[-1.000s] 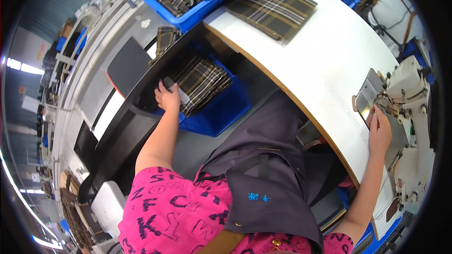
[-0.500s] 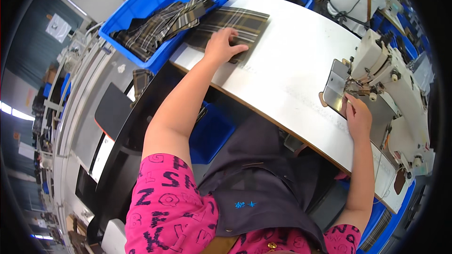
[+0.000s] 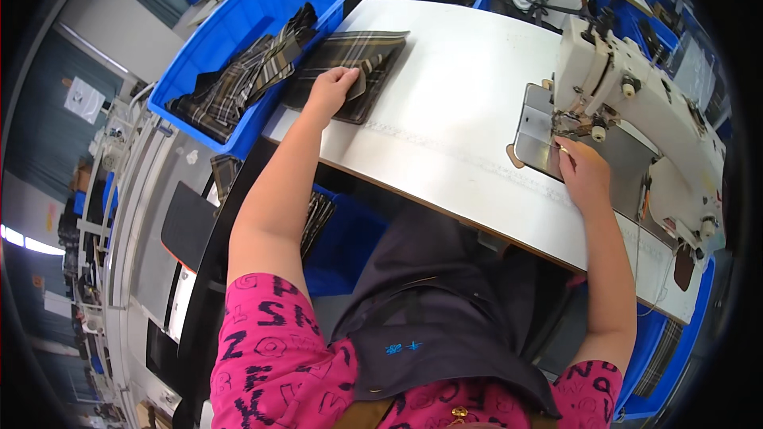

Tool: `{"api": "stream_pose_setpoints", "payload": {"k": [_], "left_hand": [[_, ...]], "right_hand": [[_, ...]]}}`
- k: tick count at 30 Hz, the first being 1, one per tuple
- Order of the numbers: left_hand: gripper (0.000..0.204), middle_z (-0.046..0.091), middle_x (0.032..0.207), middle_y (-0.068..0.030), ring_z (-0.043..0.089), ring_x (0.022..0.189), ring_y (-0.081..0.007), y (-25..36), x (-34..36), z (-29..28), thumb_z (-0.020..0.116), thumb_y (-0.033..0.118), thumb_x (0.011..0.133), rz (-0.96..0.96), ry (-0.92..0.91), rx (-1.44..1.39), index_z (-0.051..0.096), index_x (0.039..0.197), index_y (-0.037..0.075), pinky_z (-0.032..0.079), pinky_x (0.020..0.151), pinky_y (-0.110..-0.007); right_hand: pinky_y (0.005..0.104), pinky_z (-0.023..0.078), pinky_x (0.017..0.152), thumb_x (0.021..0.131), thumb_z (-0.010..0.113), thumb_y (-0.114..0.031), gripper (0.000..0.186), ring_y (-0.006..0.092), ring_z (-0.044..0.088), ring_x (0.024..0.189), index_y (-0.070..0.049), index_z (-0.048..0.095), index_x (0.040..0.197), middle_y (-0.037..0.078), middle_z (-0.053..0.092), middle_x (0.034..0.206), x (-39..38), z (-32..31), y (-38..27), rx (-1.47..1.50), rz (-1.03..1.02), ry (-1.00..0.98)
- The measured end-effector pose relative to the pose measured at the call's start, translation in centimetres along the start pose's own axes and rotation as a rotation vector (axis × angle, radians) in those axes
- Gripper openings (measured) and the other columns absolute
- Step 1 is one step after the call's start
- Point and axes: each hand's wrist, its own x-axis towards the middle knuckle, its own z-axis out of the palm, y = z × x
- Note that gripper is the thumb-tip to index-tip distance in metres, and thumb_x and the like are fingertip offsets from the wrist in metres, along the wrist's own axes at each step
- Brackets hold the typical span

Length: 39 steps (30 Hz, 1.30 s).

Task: Sewing together pieces of plaid fabric using an industrial sewing machine.

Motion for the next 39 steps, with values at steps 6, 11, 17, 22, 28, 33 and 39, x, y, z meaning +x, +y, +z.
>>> {"api": "stream_pose_setpoints", "payload": {"k": [6,11,17,22,28,33,39], "left_hand": [[0.025,0.067,0.14,-0.0129,0.064,0.119,-0.02,5.2,-6.6,7.2,0.071,0.023,0.1,0.281,-0.439,0.013,0.073,0.095,-0.001,0.048,0.1,-0.032],[0.025,0.046,0.161,-0.02,0.028,0.156,-0.0446,5.6,-14.7,15.0,0.074,0.029,0.095,0.655,-0.591,0.367,0.063,0.109,0.011,0.028,0.12,-0.063],[0.035,0.042,0.163,-0.0197,0.026,0.157,-0.0453,7.0,-17.8,16.9,0.075,0.029,0.095,0.691,-0.558,0.342,0.059,0.122,0.013,0.026,0.119,-0.067],[0.046,0.05,0.156,-0.0187,0.037,0.151,-0.0423,7.3,-14.7,12.8,0.077,0.031,0.092,0.678,-0.356,0.251,0.06,0.13,0.012,0.035,0.115,-0.06],[0.033,0.069,0.127,-0.0151,0.063,0.121,-0.0371,5.4,-3.0,0.3,0.079,0.023,0.09,0.729,0.274,0.344,0.069,0.117,0.007,0.05,0.103,-0.045],[0.038,0.073,0.121,-0.0169,0.068,0.116,-0.036,1.3,4.2,-10.2,0.074,0.026,0.093,0.494,0.647,0.28,0.069,0.124,0.005,0.052,0.098,-0.042],[0.046,0.074,0.127,-0.0129,0.071,0.115,-0.0288,-4.6,7.9,-15.6,0.071,0.023,0.094,0.299,0.493,0.115,0.064,0.137,0.009,0.052,0.098,-0.037]], "right_hand": [[0.0451,0.054,0.08,0.099,0.059,-0.022,0.025,0.0333,0.069,0.093,-0.015,0.074,0.117,0.009,0.071,0.096,-0.1,-0.1,0.4,-0.02,-0.021,0.021],[0.0456,0.054,0.079,0.098,0.06,-0.022,0.024,0.0337,0.069,0.092,-0.014,0.074,0.115,0.01,0.072,0.094,0.1,0.2,0.6,-0.007,-0.026,0.019],[0.0458,0.054,0.079,0.099,0.061,-0.024,0.023,0.0342,0.069,0.092,-0.014,0.075,0.114,0.011,0.072,0.095,0.3,0.2,0.2,0.027,-0.042,0.034],[0.0434,0.055,0.082,0.1,0.06,-0.024,0.025,0.0343,0.07,0.095,-0.012,0.075,0.116,0.013,0.074,0.101,0.1,0.2,0.9,0.029,-0.003,-0.001],[0.0424,0.055,0.084,0.101,0.06,-0.021,0.024,0.034,0.07,0.096,-0.011,0.075,0.116,0.013,0.074,0.104,-0.1,0.5,0.9,0.016,-0.058,0.043],[0.0427,0.054,0.083,0.101,0.059,-0.018,0.023,0.0332,0.069,0.095,-0.011,0.074,0.117,0.013,0.073,0.101,-0.3,0.3,0.3,-0.009,-0.046,0.059],[0.0429,0.054,0.082,0.101,0.059,-0.016,0.023,0.0331,0.069,0.092,-0.01,0.073,0.117,0.012,0.072,0.097,-0.1,0.7,-0.2,-0.045,-0.083,0.096]]}}
